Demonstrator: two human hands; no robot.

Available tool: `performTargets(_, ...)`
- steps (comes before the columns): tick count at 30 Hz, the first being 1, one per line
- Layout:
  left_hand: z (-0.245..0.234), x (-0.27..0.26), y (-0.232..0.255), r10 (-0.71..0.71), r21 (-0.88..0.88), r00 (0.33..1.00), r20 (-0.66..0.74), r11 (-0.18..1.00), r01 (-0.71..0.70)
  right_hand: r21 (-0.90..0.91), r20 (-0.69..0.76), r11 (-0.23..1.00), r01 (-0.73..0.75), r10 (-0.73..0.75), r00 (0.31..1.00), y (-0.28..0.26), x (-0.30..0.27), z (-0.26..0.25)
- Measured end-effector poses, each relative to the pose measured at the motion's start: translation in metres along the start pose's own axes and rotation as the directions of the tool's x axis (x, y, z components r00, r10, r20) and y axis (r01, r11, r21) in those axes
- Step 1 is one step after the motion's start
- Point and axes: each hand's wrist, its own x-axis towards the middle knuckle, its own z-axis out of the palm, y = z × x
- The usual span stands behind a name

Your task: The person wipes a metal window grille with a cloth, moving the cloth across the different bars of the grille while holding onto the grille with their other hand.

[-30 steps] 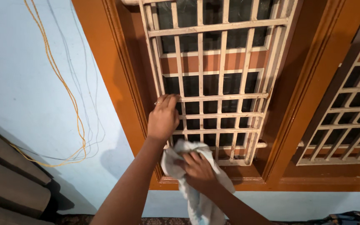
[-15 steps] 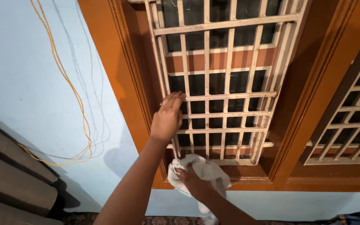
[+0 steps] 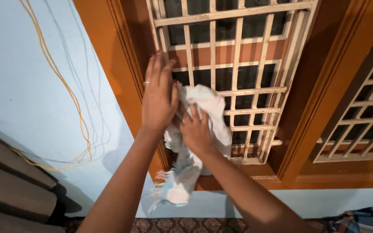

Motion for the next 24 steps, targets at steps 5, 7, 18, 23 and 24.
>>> performTargets(5,0.012,-0.01,-0.008,-0.184,-0.408,0.983,0.001,0.898,0.168,-0.113,-0.336,0.983,0.145,-0.175,0.925,-0.005,-0.002,0.049)
performTargets(7,0.029,-0.01,-0.015,-0.538,-0.4,0.794,0.283,0.686,0.608,-0.006,-0.331,0.988,0.156,-0.149,0.932,0.0,-0.007,0.059)
performTargets(18,0.027,-0.007,-0.047,-0.452,-0.578,0.558,0.695,0.109,0.808,0.828,0.298,0.51,-0.234,-0.047,0.953,0.021,-0.048,-0.01)
performTargets(23,0.02,0.002,-0.042,-0.478,-0.479,0.481,0.735,0.137,0.867,0.284,0.206,0.892,0.351,-0.415,0.886,0.027,-0.041,0.008)
performTargets(24,0.021,0.002,-0.043,-0.481,-0.461,0.464,0.744,0.133,0.877,-0.087,0.143,0.809,0.581,-0.567,0.811,0.027,-0.037,0.01)
